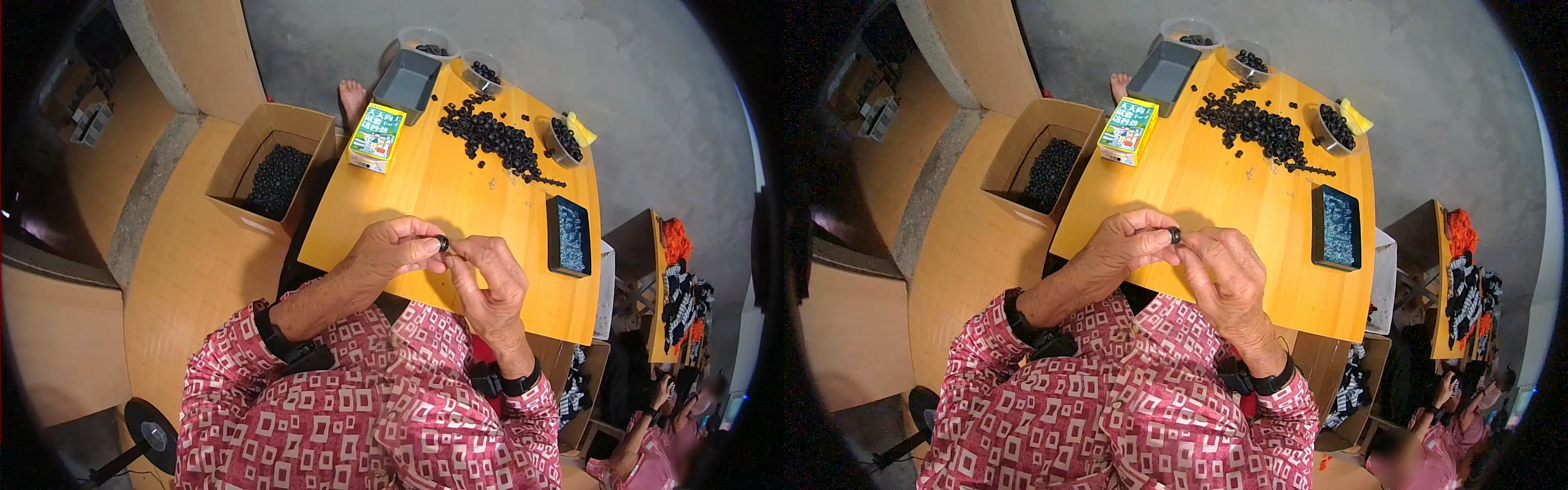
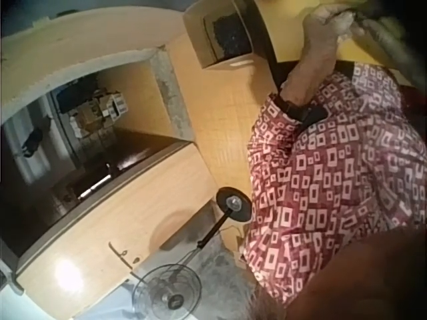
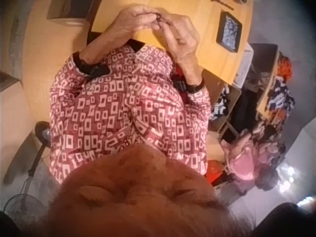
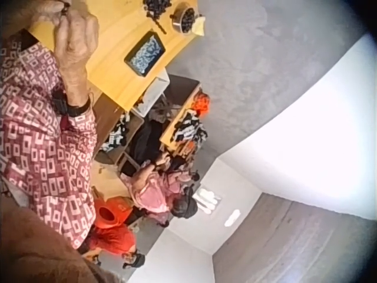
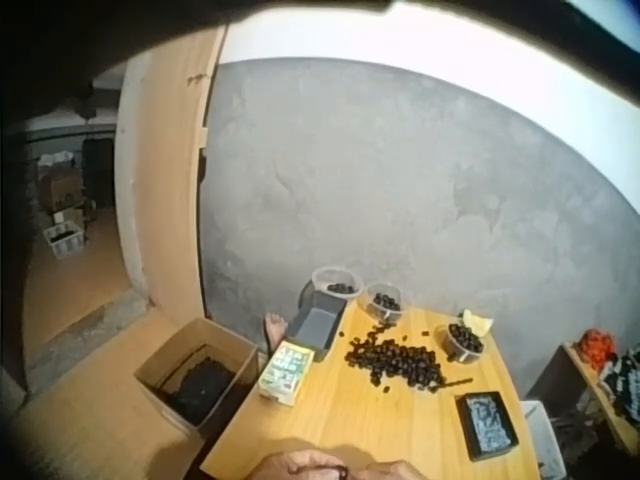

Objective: The person assembles small components by picking up black grommets and small pins from the table and inserting the pins into the grommets by hand.

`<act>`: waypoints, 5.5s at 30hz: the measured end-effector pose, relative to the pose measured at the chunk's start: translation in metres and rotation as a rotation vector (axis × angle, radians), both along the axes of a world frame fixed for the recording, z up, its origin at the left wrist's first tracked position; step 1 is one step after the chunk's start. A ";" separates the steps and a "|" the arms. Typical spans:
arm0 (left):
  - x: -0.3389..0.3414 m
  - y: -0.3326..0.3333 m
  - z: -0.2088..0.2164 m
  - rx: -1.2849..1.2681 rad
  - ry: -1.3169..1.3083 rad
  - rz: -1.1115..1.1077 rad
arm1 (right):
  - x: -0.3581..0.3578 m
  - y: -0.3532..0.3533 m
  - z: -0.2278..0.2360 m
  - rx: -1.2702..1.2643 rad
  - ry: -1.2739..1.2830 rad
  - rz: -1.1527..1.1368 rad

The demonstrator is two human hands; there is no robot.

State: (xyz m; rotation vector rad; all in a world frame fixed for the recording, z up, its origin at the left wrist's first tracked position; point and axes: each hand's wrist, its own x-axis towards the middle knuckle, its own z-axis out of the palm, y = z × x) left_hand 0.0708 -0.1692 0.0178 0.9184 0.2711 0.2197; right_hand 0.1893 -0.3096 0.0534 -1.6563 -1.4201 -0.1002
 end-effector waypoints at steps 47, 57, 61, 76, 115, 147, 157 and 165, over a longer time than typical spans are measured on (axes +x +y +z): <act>0.004 0.007 -0.010 -0.093 0.003 0.028 | 0.027 0.010 0.008 -0.114 0.215 0.036; 0.003 0.002 -0.008 -0.099 -0.005 0.048 | 0.012 0.011 -0.018 0.019 0.118 0.035; 0.004 0.003 -0.008 -0.074 0.009 0.040 | 0.011 0.011 -0.016 0.023 0.015 0.045; 0.004 0.002 -0.008 -0.074 0.030 0.068 | 0.009 0.016 -0.010 0.077 -0.215 0.042; 0.000 -0.003 -0.001 0.054 -0.054 -0.023 | 0.023 -0.006 0.012 -0.043 0.090 0.097; -0.001 -0.002 -0.002 0.202 -0.058 -0.083 | 0.029 -0.008 0.040 -0.192 -0.310 0.176; -0.001 -0.002 -0.004 0.201 -0.021 -0.085 | 0.026 -0.006 0.036 -0.226 -0.385 0.216; 0.001 -0.005 -0.008 0.179 -0.009 -0.080 | 0.021 -0.011 0.014 -0.159 -0.263 0.165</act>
